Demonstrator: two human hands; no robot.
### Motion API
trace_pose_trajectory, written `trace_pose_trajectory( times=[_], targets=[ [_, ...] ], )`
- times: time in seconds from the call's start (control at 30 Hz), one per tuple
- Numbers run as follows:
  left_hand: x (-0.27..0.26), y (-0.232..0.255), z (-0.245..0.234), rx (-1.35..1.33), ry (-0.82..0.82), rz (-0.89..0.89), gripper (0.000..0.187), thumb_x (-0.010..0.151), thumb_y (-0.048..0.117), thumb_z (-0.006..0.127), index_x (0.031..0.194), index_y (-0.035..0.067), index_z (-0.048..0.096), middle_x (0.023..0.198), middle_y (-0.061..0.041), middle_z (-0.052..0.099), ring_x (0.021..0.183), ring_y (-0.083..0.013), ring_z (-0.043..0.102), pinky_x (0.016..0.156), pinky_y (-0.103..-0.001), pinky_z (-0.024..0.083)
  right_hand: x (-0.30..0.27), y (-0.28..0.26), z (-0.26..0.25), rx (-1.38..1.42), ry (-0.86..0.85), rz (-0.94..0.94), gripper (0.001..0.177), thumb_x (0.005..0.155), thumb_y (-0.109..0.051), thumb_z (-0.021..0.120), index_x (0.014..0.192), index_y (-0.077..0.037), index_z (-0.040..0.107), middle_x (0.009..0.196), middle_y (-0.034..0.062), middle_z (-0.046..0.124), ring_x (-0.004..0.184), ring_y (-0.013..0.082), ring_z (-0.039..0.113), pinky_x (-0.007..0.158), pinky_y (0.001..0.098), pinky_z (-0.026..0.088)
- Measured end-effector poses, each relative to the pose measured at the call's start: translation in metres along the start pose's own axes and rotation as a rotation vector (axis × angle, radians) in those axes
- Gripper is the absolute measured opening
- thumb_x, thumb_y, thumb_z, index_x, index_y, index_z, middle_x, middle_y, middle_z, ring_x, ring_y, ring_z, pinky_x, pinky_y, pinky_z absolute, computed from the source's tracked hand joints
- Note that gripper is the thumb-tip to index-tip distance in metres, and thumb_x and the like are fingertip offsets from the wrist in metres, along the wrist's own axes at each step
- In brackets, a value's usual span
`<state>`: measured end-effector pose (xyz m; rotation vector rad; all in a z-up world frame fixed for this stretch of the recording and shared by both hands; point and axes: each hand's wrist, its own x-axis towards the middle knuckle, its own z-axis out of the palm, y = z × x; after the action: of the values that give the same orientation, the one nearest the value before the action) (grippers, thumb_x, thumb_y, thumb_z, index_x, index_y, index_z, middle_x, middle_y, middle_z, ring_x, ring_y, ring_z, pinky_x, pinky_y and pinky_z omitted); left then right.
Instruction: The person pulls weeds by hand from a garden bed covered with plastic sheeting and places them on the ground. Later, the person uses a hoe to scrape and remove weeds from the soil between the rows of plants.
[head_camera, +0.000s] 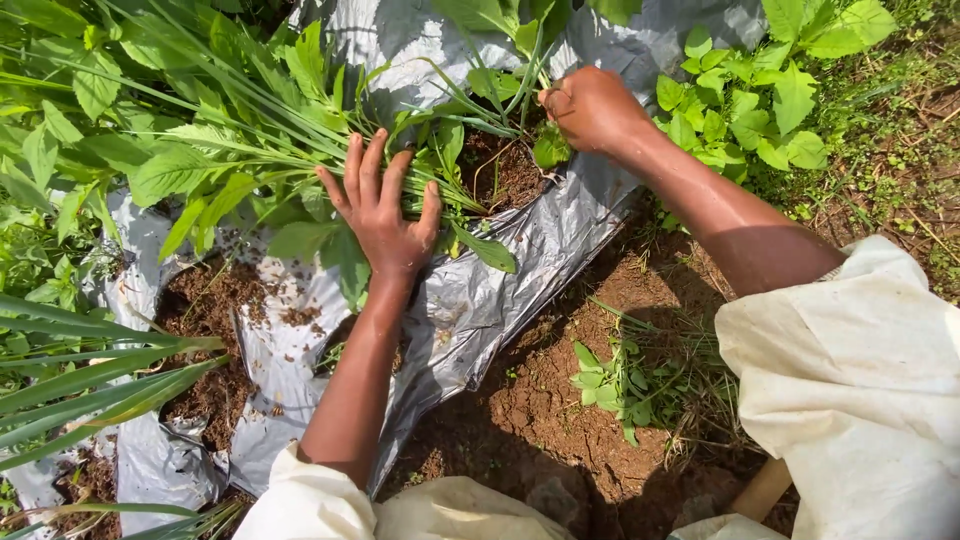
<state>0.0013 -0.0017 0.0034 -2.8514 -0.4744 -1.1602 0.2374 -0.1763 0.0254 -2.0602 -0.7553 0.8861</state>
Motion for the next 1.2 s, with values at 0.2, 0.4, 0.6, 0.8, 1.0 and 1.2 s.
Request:
trace_pose_trajectory(
  times=[0.2, 0.4, 0.6, 0.8, 1.0, 1.2],
  targets=[
    [-0.005, -0.003, 0.007, 0.038, -0.018, -0.01, 0.033, 0.098, 0.037, 0.065, 0.119, 0.014, 0.074, 0.152, -0.008, 0.053, 0.15, -0.0271, 0.037, 0.126, -0.06, 0.0, -0.075, 0.019, -0.07, -0.094, 0.1, 0.067, 0.04, 0.117, -0.035, 0.052, 0.085, -0.015, 0.065, 0.055, -0.0023, 0.033, 0.047, 0.0139, 0.023, 0.049, 0.0352, 0.02],
    [-0.005, -0.005, 0.009, 0.069, -0.014, -0.011, 0.039, 0.1, 0.045, 0.059, 0.12, 0.015, 0.075, 0.153, -0.008, 0.054, 0.15, -0.0267, 0.037, 0.125, -0.059, 0.0, -0.139, 0.051, -0.054, -0.383, -0.319, 0.337, 0.039, 0.113, -0.034, 0.047, 0.106, -0.01, 0.076, 0.089, 0.0126, 0.075, 0.05, 0.0149, 0.033, 0.057, 0.0323, 0.037],
    [-0.006, 0.0, 0.005, 0.038, -0.043, -0.031, 0.033, 0.099, 0.037, 0.065, 0.122, 0.014, 0.075, 0.154, -0.007, 0.052, 0.15, -0.0273, 0.034, 0.123, -0.061, -0.004, -0.177, 0.157, 0.001, -0.818, -0.721, 0.23, 0.033, 0.106, -0.024, 0.049, 0.073, -0.018, 0.05, 0.071, -0.0053, 0.045, 0.058, 0.0073, 0.038, 0.051, 0.0183, 0.034],
    [-0.003, 0.004, 0.0, 0.009, -0.038, -0.034, 0.031, 0.098, 0.03, 0.07, 0.121, 0.01, 0.076, 0.154, -0.009, 0.054, 0.149, -0.0296, 0.034, 0.121, -0.063, -0.004, -0.203, 0.114, 0.021, -0.861, -0.838, 0.292, 0.016, 0.103, -0.026, 0.058, 0.117, -0.022, 0.052, 0.105, -0.0046, 0.061, 0.086, 0.0093, 0.057, 0.072, 0.0201, 0.05],
    [-0.004, -0.001, 0.005, 0.04, -0.012, -0.044, 0.036, 0.1, 0.04, 0.061, 0.119, 0.015, 0.076, 0.153, -0.007, 0.052, 0.15, -0.0271, 0.036, 0.124, -0.062, -0.002, -0.176, 0.094, 0.019, -0.808, -0.712, 0.263, 0.037, 0.106, -0.029, 0.054, 0.143, -0.024, 0.055, 0.112, 0.0052, 0.071, 0.072, 0.0102, 0.063, 0.057, 0.0177, 0.054],
    [-0.002, 0.003, 0.001, 0.019, 0.0, -0.03, 0.035, 0.097, 0.037, 0.066, 0.12, 0.013, 0.076, 0.151, -0.007, 0.053, 0.149, -0.0276, 0.037, 0.125, -0.06, 0.0, -0.152, 0.054, 0.0, -0.744, -0.551, 0.178, 0.048, 0.106, -0.028, 0.054, 0.152, -0.024, 0.044, 0.11, 0.0166, 0.073, 0.066, 0.0148, 0.064, 0.076, 0.0289, 0.064]
  ],
)
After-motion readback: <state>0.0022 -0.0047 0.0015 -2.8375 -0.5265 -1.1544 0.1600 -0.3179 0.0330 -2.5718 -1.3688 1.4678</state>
